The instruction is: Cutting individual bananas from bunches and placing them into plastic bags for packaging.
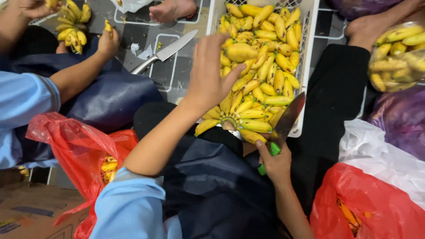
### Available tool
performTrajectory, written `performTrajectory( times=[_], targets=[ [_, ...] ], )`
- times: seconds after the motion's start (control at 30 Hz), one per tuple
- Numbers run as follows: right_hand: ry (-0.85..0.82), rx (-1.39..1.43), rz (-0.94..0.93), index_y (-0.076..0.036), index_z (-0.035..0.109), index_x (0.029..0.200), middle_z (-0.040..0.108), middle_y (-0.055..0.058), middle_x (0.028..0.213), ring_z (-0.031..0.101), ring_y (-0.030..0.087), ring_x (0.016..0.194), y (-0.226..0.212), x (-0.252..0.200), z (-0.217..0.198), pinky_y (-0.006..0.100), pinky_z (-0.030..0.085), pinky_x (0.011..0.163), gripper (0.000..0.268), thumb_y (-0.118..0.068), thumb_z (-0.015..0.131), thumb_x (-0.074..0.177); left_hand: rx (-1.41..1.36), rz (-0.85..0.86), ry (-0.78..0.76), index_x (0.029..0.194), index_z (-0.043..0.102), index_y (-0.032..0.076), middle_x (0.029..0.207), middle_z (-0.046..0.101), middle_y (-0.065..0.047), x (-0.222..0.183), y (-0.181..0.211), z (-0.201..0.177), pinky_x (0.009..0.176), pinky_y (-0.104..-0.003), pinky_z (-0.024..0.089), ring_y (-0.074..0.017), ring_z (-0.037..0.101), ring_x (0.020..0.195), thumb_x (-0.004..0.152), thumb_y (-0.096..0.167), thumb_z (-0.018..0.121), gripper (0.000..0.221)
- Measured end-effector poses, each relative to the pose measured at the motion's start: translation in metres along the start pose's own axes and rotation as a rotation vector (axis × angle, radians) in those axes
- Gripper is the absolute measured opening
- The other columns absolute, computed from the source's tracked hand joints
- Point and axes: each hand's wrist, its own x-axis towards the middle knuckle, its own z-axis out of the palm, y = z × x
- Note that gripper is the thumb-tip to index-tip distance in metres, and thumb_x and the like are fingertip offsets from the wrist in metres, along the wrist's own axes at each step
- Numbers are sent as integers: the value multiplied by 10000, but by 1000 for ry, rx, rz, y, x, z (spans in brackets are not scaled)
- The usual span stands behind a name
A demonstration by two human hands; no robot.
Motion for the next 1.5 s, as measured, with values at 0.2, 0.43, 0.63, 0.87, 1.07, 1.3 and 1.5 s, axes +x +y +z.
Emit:
performTrajectory(
  times=[0.2, 0.43, 0.63, 0.87, 1.07, 1.3, 1.5],
  targets=[
    [44, 60, -69, 27, 631, 981, 511, 77, 439, 538, 164, 369, 15, 2, 1, 271, 460, 441, 202, -56, 719, 819, -14, -71, -335, 1079, 550, 38, 896, 569, -144, -30, 16, 19, 772, -474, 464, -392, 590, 885, 864, 247, 649, 315],
    [52, 139, -93, 60, 591, 1025, 509, 72, 444, 532, 148, 368, 29, 4, 1, 257, 462, 433, 228, -51, 689, 852, 238, -48, -535, 1079, 563, 83, 940, 509, -113, -148, 9, 29, 709, -428, 474, -345, 549, 853, 789, 203, 677, 334],
    [69, 331, -26, 34, 586, 1053, 473, 67, 421, 507, 137, 342, 23, 7, 14, 253, 464, 393, 181, -86, 612, 920, 341, 121, -147, 1163, 579, 106, 1084, 559, -92, -168, 5, 42, 898, -367, 390, -290, 558, 1102, 982, 253, 482, 253],
    [72, 387, 27, 7, 553, 951, 447, 91, 409, 483, 177, 306, -26, 34, 26, 278, 435, 346, 161, -142, 611, 934, 500, 134, -80, 1111, 526, 209, 1081, 548, -15, -160, -36, 62, 954, -374, 292, -172, 566, 1043, 956, 410, 492, 256],
    [120, 305, -52, -18, 508, 1084, 575, 115, 706, 504, 132, 386, -62, 46, 30, 267, 425, 341, 240, -203, 576, 949, 193, -68, -273, 1216, 545, 175, 1115, 616, -31, -125, -49, 48, 1001, -502, 221, -201, 573, 1103, 850, 362, 664, 427],
    [147, -152, -37, -31, 333, 1224, 555, 84, 523, 550, 192, 371, -29, 38, 27, 304, 429, 386, 397, -130, 544, 903, 177, -29, -233, 1209, 554, 162, 1103, 635, -62, -92, -66, 55, 1008, -537, 150, -211, 583, 1074, 906, 357, 590, 362],
    [61, -62, -184, -13, 344, 1240, 613, 133, 781, 608, 189, 489, -49, 29, 21, 301, 503, 425, 369, -17, 442, 885, 287, 40, -192, 1182, 574, 135, 1099, 606, -82, -81, -58, 63, 1010, -545, 149, -249, 526, 1081, 810, 349, 689, 444]
  ],
)
